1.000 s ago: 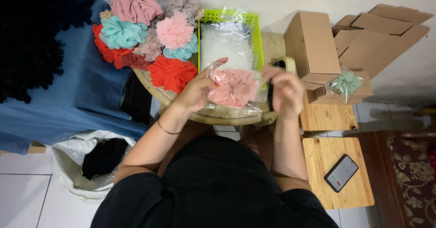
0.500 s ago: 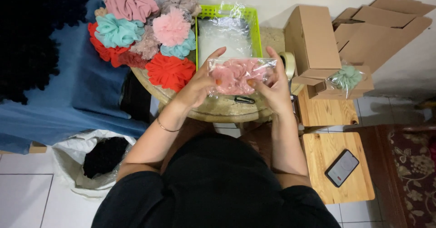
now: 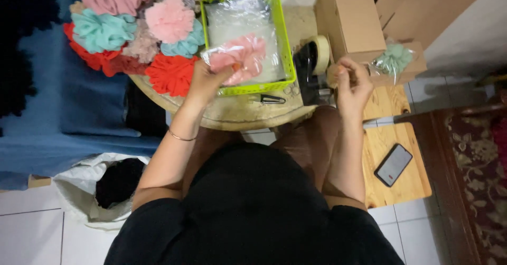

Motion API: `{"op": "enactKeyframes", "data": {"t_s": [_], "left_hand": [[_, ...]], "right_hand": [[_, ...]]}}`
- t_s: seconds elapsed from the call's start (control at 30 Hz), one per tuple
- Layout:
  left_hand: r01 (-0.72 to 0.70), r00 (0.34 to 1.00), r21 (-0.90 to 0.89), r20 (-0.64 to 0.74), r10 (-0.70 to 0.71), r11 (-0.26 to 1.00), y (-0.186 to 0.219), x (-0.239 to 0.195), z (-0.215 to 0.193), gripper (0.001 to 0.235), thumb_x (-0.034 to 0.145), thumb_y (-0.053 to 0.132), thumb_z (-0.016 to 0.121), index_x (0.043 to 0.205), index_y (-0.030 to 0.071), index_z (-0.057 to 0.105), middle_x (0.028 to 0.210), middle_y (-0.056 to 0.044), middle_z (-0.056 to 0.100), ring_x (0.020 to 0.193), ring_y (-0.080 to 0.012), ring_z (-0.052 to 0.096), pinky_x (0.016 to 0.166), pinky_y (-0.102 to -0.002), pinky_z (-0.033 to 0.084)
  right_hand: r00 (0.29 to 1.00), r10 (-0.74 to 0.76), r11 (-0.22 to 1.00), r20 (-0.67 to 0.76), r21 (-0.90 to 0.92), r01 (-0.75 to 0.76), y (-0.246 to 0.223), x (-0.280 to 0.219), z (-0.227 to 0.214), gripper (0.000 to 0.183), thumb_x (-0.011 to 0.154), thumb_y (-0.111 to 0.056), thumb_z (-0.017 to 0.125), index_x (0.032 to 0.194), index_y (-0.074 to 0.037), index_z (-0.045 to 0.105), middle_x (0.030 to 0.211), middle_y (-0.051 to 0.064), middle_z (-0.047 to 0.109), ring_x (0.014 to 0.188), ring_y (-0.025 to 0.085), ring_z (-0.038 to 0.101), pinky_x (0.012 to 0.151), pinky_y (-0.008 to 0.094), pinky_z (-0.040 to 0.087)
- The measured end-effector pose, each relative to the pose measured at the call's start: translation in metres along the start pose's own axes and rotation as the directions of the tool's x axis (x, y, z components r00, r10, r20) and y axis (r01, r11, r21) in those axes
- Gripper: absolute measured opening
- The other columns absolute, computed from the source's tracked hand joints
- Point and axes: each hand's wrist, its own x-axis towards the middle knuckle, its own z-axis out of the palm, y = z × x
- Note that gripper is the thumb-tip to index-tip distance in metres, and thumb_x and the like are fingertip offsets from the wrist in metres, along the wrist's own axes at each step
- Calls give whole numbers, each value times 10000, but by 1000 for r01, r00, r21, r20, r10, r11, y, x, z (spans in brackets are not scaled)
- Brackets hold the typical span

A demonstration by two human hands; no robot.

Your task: Packaging fabric scrunchies into individual plastic bags and organizing them into a basket.

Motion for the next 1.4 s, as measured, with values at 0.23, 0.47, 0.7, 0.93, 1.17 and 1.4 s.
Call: {"op": "enactKeyframes", "data": {"t_s": [0.23,0.47,0.7,0.93,1.17,1.4], "left_hand": [[-24,998,-47,50,27,999,7,0,16,109,815,33,836,893,74,771,695,7,666,620,-31,580,581,-156,462],[5,999,33,44,-6,999,-4,4,9,104,815,61,841,887,82,769,712,15,677,645,-23,558,607,-159,448],[5,1000,58,21,-7,998,-11,2,7,113,813,75,859,886,100,776,746,26,694,677,-31,555,645,-170,461],[3,1000,23,15,-3,1000,-16,4,7,135,802,77,870,886,101,767,754,31,695,687,-27,573,666,-163,464],[-5,1000,21,31,4,1000,-3,2,12,128,807,64,860,876,98,757,763,39,683,707,-28,563,686,-166,456],[-2,999,14,34,2,1000,-10,5,8,140,800,66,870,865,110,754,776,47,691,707,-19,573,683,-161,461]], "right_hand": [[961,135,989,242,-98,-114,37,-29,-19,169,1082,-168,680,1086,-40,791,1083,184,709,1039,385,689,953,453,515],[902,345,916,260,114,-384,42,-32,2,169,1034,-182,671,969,-105,805,1138,131,681,1097,247,622,1057,400,447],[835,498,839,232,114,-532,38,-35,-4,123,993,-168,748,968,-48,763,1134,105,662,826,153,639,550,223,554],[767,626,667,144,412,-621,26,-38,11,223,1004,-117,696,874,64,687,1216,160,602,762,244,726,602,370,696],[746,652,600,138,508,-618,27,-42,10,267,1017,-100,657,830,88,623,1261,188,558,800,318,766,659,370,717],[777,592,519,213,637,-570,13,-49,-1,251,990,-83,674,790,58,619,1275,182,595,901,275,765,820,453,721]]}}
